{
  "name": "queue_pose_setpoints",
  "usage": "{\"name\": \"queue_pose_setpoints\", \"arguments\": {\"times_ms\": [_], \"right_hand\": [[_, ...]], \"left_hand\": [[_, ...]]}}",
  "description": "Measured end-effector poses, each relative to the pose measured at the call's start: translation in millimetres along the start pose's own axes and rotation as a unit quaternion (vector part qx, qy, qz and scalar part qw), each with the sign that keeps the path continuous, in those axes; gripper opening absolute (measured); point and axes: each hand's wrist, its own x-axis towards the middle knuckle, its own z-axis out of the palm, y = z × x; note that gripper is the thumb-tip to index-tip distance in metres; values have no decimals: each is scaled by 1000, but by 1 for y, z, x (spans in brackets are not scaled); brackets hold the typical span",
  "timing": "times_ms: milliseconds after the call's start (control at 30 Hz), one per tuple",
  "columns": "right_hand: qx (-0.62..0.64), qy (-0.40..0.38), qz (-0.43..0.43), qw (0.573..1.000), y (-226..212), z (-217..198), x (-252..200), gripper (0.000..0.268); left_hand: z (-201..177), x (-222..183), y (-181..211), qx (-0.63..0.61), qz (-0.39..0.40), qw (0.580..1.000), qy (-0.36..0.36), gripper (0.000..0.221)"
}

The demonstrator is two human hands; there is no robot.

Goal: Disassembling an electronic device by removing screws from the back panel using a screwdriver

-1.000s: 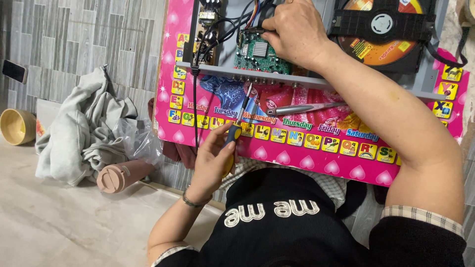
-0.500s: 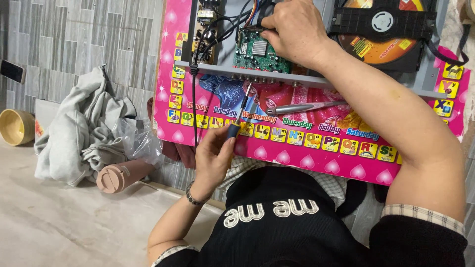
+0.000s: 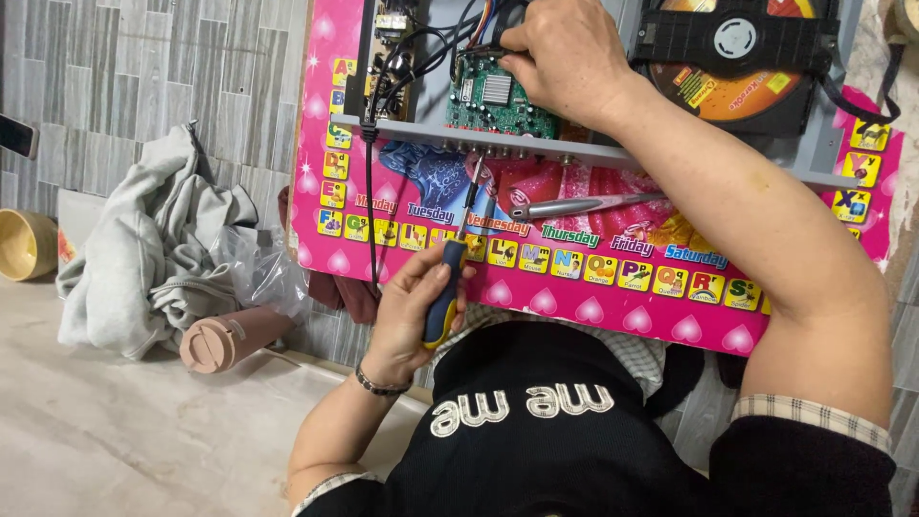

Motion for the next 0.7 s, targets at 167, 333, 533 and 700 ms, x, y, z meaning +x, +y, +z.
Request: {"name": "queue_pose_setpoints", "arguments": {"times_ms": [167, 333, 533, 700], "right_hand": [[-11, 7, 0, 1000, 0, 0, 1, 11], [-24, 3, -5, 1000, 2, 1, 2, 13], [-8, 1, -5, 1000, 6, 4, 0, 13], [-10, -4, 6, 1000, 6, 7, 0, 11]], "left_hand": [[2, 0, 8, 213, 100, 972, 20, 38], [12, -5, 12, 436, 249, 865, 6, 42], [10, -14, 23, 440, 179, 880, -20, 61], [11, -32, 53, 538, 172, 824, -44, 71]]}}
